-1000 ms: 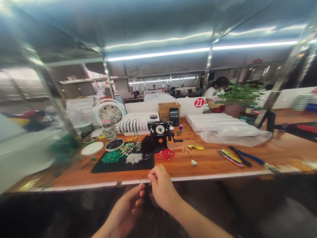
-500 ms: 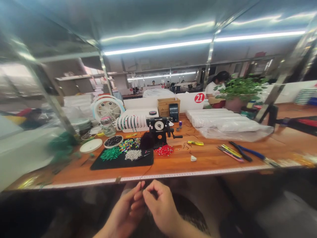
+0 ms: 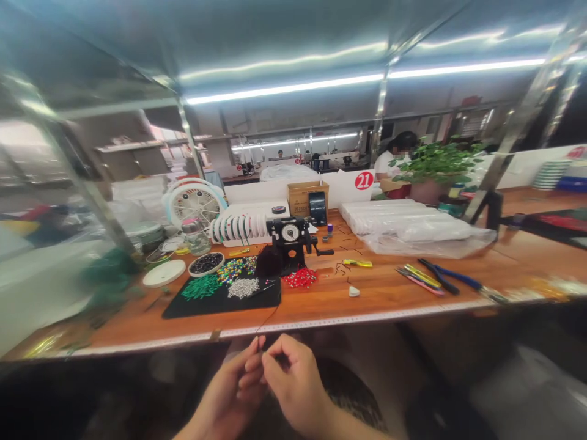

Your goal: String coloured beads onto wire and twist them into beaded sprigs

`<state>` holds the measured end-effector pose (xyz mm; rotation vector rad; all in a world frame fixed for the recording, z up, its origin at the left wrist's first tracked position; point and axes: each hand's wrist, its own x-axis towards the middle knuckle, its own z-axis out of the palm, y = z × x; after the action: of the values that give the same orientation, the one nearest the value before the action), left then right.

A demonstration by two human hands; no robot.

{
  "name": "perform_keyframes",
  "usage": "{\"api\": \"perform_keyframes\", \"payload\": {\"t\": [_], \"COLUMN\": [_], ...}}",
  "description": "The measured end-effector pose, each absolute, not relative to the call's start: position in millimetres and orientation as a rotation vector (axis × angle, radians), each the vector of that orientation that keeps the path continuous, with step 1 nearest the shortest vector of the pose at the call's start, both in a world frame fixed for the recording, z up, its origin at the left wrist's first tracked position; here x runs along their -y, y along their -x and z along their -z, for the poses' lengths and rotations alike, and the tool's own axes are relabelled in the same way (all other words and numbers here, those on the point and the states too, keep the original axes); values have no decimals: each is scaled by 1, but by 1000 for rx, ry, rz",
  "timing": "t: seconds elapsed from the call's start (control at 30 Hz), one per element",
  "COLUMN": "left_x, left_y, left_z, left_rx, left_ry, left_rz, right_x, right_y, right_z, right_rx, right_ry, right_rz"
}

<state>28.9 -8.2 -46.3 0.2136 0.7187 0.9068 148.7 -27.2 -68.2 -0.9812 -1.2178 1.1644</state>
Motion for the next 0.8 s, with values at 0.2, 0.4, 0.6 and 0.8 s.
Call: {"api": "perform_keyframes", "payload": {"t": [0.2,0.4,0.6,0.8], "left_x": [9,9,9,9], "left_y": [-31,-30,-32,-33], "left_z": [43,41,40,37], "left_rx": [-759,-749,-773,-804], "left_ry": [-215,-196,-208,-215], "left_rz": [-911,-911,-911,-906], "right_x": [27,28,29,27], "right_y": [-147,-148,-148,-148], "right_z": [74,68,67,72], "right_rx": [1172,1198,1182,1171], "right_ry": [978,960,951,956], "right_rz": [-1213,-1176,-1199,-1217]}}
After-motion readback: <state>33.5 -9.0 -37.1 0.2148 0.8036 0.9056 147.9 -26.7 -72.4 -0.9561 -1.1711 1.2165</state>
